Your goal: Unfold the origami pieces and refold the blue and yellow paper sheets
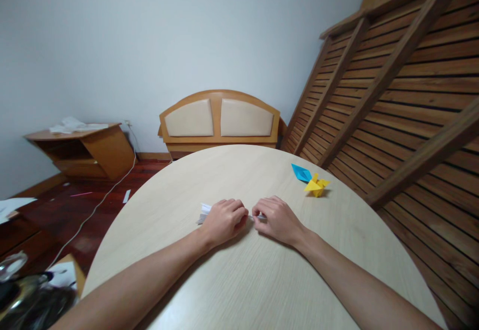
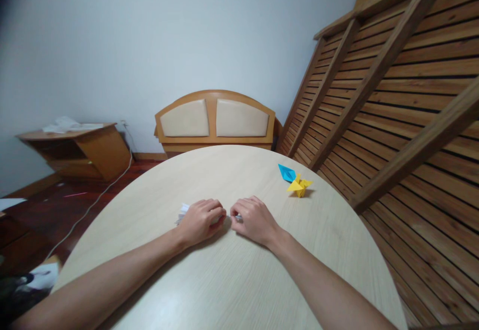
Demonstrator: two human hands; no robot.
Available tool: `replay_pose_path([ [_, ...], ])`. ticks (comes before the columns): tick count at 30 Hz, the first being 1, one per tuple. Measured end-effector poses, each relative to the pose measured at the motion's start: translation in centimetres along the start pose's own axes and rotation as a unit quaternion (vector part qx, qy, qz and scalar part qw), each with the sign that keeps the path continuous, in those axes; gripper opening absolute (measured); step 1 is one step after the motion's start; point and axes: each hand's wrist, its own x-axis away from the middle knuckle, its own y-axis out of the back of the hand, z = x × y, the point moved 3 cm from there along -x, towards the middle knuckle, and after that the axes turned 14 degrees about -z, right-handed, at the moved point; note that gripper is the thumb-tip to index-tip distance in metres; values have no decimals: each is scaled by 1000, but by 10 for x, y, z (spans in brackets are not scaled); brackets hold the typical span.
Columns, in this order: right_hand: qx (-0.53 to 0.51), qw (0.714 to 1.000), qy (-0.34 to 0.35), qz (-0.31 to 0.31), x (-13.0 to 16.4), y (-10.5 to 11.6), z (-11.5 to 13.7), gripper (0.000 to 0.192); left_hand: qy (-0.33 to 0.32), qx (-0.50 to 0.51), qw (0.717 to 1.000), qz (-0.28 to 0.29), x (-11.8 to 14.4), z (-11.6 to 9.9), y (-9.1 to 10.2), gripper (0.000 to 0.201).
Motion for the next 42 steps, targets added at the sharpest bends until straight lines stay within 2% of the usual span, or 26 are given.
replay_pose_path([
  [42, 5, 1000, 7, -7, 0, 3, -2, 11, 7, 6, 1000, 6, -3, -1, 5, 5],
])
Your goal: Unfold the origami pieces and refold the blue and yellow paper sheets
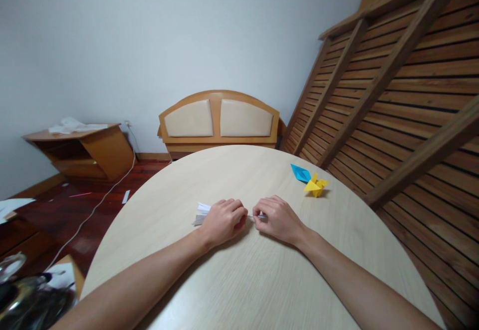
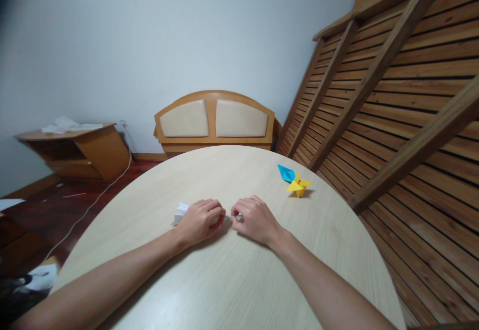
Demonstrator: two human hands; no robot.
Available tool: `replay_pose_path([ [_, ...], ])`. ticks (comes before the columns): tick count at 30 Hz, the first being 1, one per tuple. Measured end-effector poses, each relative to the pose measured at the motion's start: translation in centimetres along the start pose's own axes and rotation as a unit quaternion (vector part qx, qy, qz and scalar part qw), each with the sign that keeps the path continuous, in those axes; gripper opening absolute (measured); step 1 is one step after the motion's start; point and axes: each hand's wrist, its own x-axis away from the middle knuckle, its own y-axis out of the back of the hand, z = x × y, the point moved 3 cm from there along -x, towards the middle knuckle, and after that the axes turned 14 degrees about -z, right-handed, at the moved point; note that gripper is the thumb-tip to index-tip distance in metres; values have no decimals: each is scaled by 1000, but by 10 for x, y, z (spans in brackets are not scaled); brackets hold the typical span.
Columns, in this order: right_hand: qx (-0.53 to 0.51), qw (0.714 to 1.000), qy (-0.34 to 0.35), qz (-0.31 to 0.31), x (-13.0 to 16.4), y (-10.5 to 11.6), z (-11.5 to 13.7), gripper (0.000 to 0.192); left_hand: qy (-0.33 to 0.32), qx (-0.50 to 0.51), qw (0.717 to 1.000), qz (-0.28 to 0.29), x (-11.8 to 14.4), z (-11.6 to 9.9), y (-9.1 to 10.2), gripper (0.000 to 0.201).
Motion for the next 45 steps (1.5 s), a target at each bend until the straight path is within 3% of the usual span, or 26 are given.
replay_pose_path([
  [45, 6, 1000, -9, 11, 0, 3, -10, 12, 11, -16, 1000, 5, 3, 6, 1, 5],
])
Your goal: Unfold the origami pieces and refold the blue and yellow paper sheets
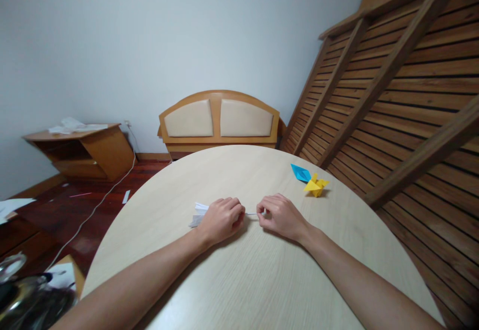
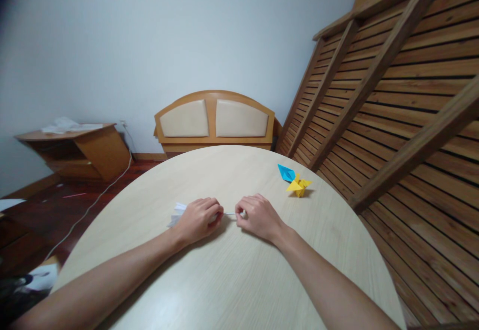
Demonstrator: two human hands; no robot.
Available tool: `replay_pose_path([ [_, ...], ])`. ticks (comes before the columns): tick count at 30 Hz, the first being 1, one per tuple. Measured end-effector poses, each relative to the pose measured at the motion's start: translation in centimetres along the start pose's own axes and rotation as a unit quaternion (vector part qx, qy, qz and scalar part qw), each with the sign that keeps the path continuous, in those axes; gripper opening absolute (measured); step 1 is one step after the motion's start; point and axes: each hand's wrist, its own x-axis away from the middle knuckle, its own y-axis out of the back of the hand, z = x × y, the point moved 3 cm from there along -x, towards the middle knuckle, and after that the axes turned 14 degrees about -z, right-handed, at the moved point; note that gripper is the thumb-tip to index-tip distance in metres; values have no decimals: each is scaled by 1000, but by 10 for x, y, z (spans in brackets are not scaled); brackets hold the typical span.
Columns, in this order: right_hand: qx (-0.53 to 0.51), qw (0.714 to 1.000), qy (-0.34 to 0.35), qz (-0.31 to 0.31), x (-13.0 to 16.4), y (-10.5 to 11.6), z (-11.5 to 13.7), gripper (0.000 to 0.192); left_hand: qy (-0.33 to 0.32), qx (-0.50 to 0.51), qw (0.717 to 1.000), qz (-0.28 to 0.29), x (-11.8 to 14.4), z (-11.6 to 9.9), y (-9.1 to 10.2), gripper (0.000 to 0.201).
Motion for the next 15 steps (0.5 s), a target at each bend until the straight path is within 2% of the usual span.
replay_pose_path([
  [9, -7, 1000, 11, -11, 1, -6, 6, 12, -17, -3, 1000, -14, -2, -5, -2, 5],
  [15, -16, 1000, 17, -2, 1, -7, 9, 11, -30, -5, 1000, 2, -3, -8, -5, 7],
])
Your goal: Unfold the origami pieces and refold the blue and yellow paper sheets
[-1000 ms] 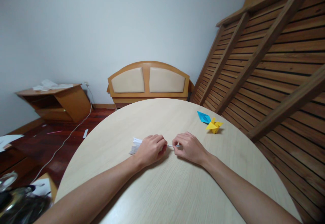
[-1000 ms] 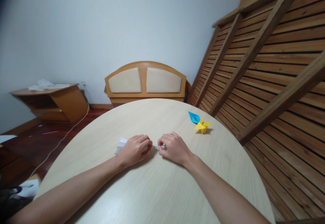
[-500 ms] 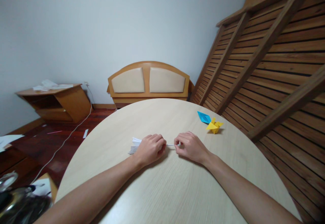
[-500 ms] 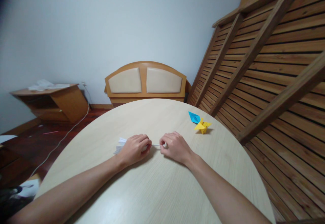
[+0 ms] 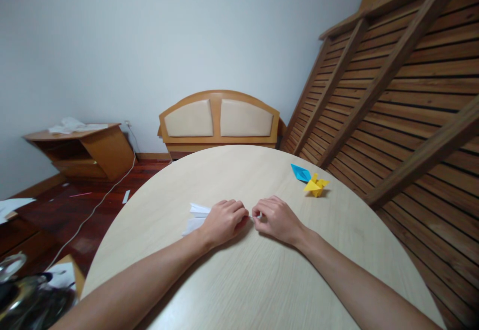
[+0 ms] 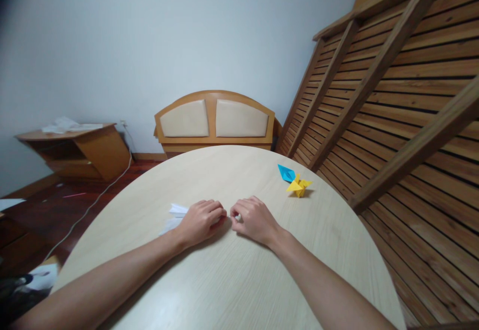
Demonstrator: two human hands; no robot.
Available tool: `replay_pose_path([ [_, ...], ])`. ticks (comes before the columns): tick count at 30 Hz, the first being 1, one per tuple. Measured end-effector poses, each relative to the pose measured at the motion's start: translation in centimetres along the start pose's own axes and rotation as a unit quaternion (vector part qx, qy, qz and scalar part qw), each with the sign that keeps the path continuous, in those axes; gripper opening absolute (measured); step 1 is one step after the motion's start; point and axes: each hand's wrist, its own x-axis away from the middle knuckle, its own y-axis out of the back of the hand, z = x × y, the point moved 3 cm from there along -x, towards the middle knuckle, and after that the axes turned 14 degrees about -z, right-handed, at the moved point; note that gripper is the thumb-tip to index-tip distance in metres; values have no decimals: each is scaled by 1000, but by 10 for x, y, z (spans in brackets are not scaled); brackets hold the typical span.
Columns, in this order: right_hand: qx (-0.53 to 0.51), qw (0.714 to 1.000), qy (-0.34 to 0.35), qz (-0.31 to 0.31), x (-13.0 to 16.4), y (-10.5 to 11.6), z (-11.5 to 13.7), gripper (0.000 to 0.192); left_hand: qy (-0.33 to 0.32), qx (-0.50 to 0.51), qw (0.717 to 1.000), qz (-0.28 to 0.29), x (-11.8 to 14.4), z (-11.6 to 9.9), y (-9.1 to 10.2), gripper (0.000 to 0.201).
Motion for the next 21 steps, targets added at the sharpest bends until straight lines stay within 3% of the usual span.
replay_pose_path([
  [21, 2, 1000, -8, -6, -1, 5, -5, 10, 9, -9, 1000, 3, 1, 3, 3, 8],
])
